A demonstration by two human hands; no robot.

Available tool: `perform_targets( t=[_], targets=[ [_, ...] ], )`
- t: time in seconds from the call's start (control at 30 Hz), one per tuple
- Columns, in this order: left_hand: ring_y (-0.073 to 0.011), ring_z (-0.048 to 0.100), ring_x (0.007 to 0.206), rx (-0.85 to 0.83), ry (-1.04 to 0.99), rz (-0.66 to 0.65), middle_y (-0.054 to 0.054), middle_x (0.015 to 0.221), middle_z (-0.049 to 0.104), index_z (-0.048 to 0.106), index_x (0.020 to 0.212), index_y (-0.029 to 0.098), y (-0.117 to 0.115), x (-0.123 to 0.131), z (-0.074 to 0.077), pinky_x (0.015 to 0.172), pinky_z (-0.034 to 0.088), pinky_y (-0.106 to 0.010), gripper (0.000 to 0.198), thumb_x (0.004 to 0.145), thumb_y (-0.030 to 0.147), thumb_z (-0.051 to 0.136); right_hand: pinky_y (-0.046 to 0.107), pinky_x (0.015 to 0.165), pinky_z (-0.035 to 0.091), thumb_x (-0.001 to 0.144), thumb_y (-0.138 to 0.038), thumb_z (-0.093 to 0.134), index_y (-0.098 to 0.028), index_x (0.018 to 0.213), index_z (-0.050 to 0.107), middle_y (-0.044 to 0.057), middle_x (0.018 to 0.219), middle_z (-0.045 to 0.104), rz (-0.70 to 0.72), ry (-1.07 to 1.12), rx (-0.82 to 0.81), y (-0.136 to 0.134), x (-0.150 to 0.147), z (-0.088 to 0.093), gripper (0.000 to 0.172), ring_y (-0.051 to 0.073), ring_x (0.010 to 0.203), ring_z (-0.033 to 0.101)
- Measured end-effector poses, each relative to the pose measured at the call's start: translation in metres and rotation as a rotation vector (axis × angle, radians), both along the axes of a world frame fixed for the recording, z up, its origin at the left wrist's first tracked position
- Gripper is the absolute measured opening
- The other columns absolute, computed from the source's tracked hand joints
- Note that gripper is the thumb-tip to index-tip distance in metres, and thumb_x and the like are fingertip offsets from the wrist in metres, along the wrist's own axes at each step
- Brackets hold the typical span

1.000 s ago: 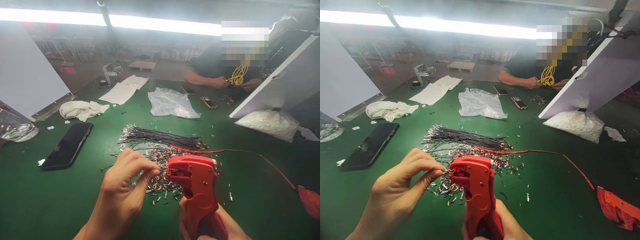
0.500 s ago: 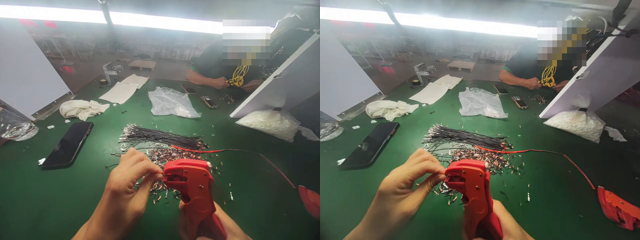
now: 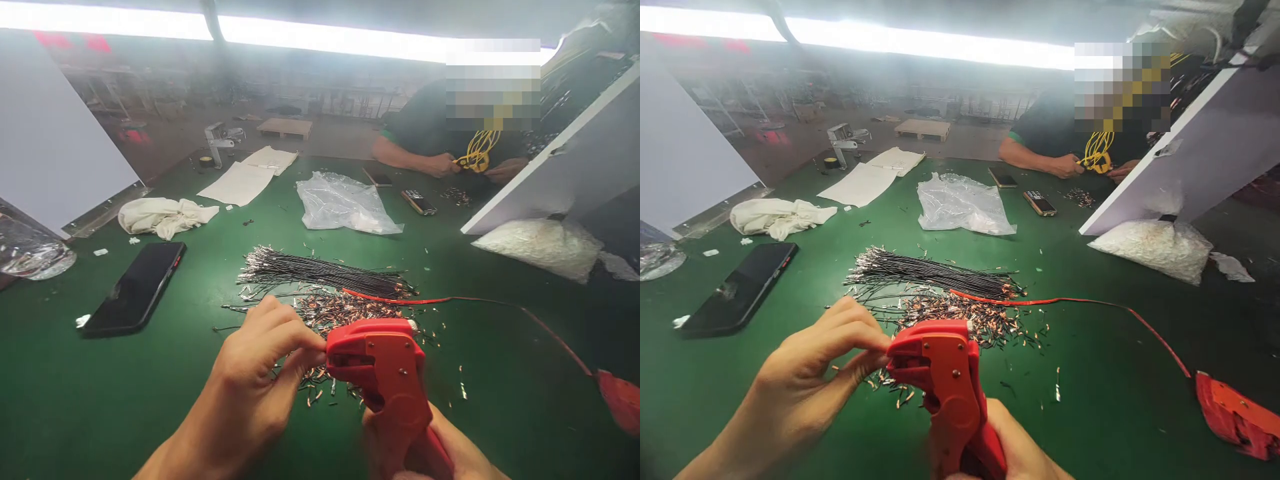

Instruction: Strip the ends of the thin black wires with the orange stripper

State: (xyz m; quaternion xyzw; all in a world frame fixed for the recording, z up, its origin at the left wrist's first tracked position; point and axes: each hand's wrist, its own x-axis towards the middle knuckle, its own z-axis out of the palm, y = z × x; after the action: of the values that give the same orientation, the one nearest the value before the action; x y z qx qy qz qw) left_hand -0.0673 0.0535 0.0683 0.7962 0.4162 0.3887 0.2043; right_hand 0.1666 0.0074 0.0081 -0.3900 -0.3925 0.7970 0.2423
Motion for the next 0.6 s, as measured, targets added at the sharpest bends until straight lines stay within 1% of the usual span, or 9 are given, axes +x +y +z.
perform_targets(
  t=[0.1, 0.2, 0.27, 0.37, 0.47, 0.53, 0.6],
  targets=[
    [-0.0113, 0.052, 0.067, -0.037, -0.009, 0.029, 0.004, 0.071, 0.059, 0.060, 0.086, 0.021, -0.001, 0.000, -0.002, 0.064, 0.044, -0.024, 0.017, 0.090, 0.006, 0.053, 0.032, 0.075, 0.043, 0.068, -0.047, 0.081, -0.017, 0.095, 0.055, 0.007, 0.086, 0.061, 0.029, -0.023, 0.033, 0.001, 0.003, -0.009, 0.048, 0.019, 0.078, 0.054],
    [-0.0091, 0.053, 0.066, -0.099, -0.012, 0.084, 0.004, 0.074, 0.057, 0.055, 0.084, 0.021, -0.003, -0.001, -0.005, 0.058, 0.044, -0.020, 0.014, 0.087, 0.007, 0.057, 0.035, 0.072, 0.045, 0.066, -0.051, 0.079, -0.017, 0.089, 0.057, 0.007, 0.082, 0.061, 0.040, 0.033, 0.091, 0.001, 0.006, -0.017, 0.046, 0.020, 0.074, 0.056],
    [-0.0089, 0.052, 0.067, -0.112, -0.009, 0.072, 0.004, 0.075, 0.056, 0.053, 0.083, 0.022, -0.004, -0.001, -0.006, 0.059, 0.044, -0.020, 0.014, 0.087, 0.009, 0.056, 0.036, 0.073, 0.046, 0.066, -0.052, 0.079, -0.017, 0.090, 0.058, 0.008, 0.083, 0.061, 0.015, 0.040, 0.087, -0.001, 0.007, -0.022, 0.047, 0.020, 0.073, 0.057],
    [-0.0107, 0.053, 0.073, -0.140, -0.005, 0.034, 0.003, 0.079, 0.056, 0.053, 0.087, 0.022, -0.004, -0.002, -0.005, 0.065, 0.044, -0.022, 0.012, 0.091, 0.011, 0.052, 0.036, 0.074, 0.047, 0.066, -0.053, 0.080, -0.017, 0.093, 0.058, 0.008, 0.085, 0.063, -0.003, 0.023, 0.074, -0.002, 0.007, -0.026, 0.050, 0.020, 0.075, 0.057],
    [-0.0123, 0.051, 0.073, -0.159, 0.017, 0.018, 0.002, 0.077, 0.056, 0.052, 0.084, 0.021, -0.005, -0.003, -0.005, 0.067, 0.043, -0.025, 0.015, 0.096, 0.014, 0.045, 0.032, 0.068, 0.045, 0.065, -0.054, 0.080, -0.017, 0.089, 0.057, 0.005, 0.077, 0.059, 0.011, 0.036, 0.099, 0.001, 0.005, -0.024, 0.049, 0.017, 0.070, 0.054],
    [-0.0131, 0.050, 0.072, -0.130, 0.028, 0.017, 0.001, 0.076, 0.056, 0.052, 0.082, 0.021, -0.005, -0.003, -0.005, 0.069, 0.042, -0.027, 0.018, 0.096, 0.013, 0.044, 0.030, 0.065, 0.044, 0.064, -0.054, 0.080, -0.018, 0.085, 0.055, 0.003, 0.073, 0.056, 0.036, 0.030, 0.113, 0.003, 0.002, -0.017, 0.048, 0.016, 0.067, 0.051],
    [-0.0132, 0.049, 0.072, -0.103, 0.033, 0.032, 0.001, 0.075, 0.056, 0.052, 0.082, 0.021, -0.005, -0.003, -0.005, 0.068, 0.042, -0.027, 0.019, 0.095, 0.012, 0.044, 0.031, 0.067, 0.044, 0.065, -0.053, 0.080, -0.019, 0.085, 0.055, 0.004, 0.075, 0.057, 0.051, 0.009, 0.097, 0.004, 0.000, -0.008, 0.047, 0.017, 0.069, 0.053]
  ],
)
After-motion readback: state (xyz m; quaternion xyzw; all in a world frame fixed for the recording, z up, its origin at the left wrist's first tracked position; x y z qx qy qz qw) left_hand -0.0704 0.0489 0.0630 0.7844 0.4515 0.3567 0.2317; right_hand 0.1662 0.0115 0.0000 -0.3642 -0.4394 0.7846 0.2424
